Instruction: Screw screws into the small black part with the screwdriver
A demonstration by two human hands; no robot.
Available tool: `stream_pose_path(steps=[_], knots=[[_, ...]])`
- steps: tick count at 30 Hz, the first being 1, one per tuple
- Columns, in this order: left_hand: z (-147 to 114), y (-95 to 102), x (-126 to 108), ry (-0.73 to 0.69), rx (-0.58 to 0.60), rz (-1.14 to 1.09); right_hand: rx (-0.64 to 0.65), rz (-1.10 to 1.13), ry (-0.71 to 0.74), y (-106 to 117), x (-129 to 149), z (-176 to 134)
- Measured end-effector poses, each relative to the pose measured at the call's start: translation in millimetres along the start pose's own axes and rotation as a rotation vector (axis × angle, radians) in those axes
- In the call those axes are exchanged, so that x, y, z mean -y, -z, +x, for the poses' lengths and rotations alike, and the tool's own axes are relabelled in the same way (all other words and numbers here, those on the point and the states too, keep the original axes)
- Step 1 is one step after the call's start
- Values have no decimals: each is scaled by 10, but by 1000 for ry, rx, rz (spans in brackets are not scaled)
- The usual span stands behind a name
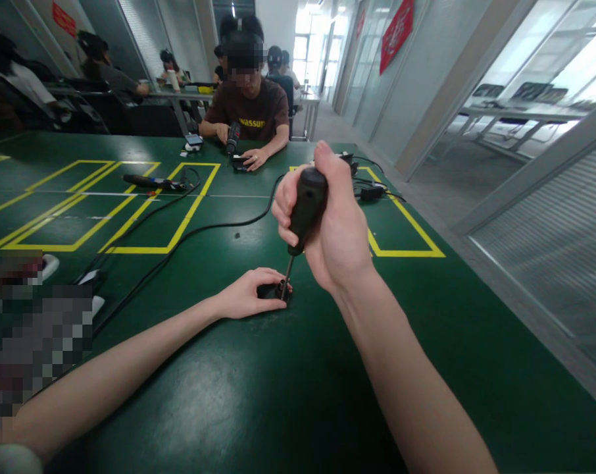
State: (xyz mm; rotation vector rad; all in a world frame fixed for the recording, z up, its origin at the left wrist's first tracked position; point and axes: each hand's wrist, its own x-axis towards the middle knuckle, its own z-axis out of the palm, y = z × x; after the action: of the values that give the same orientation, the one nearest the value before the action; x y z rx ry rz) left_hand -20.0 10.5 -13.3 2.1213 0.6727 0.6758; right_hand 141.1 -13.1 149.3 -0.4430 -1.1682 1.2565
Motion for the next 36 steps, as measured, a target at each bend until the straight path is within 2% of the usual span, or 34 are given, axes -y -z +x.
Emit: stream_pose_path(steps=[3, 8, 16, 20, 24, 29, 36], knots=[[0, -4, 2, 6, 5, 2, 78, 33, -23, -39, -25, 17], [3, -4, -18, 0, 11, -9, 186, 51, 34, -95, -66, -19], [4, -3, 0, 1, -9, 12, 199, 34, 103, 26, 5, -9], [1, -2, -2, 4, 4, 5, 113, 28, 26, -29, 2, 35], [-2, -3, -14, 12, 2, 0, 32, 53, 63, -140, -38, 23], [-1, 0, -26, 5, 3, 4, 72, -4, 75, -175, -52, -10], [-10, -10, -9, 31, -11, 30, 148, -3, 161, -82, -70, -2]])
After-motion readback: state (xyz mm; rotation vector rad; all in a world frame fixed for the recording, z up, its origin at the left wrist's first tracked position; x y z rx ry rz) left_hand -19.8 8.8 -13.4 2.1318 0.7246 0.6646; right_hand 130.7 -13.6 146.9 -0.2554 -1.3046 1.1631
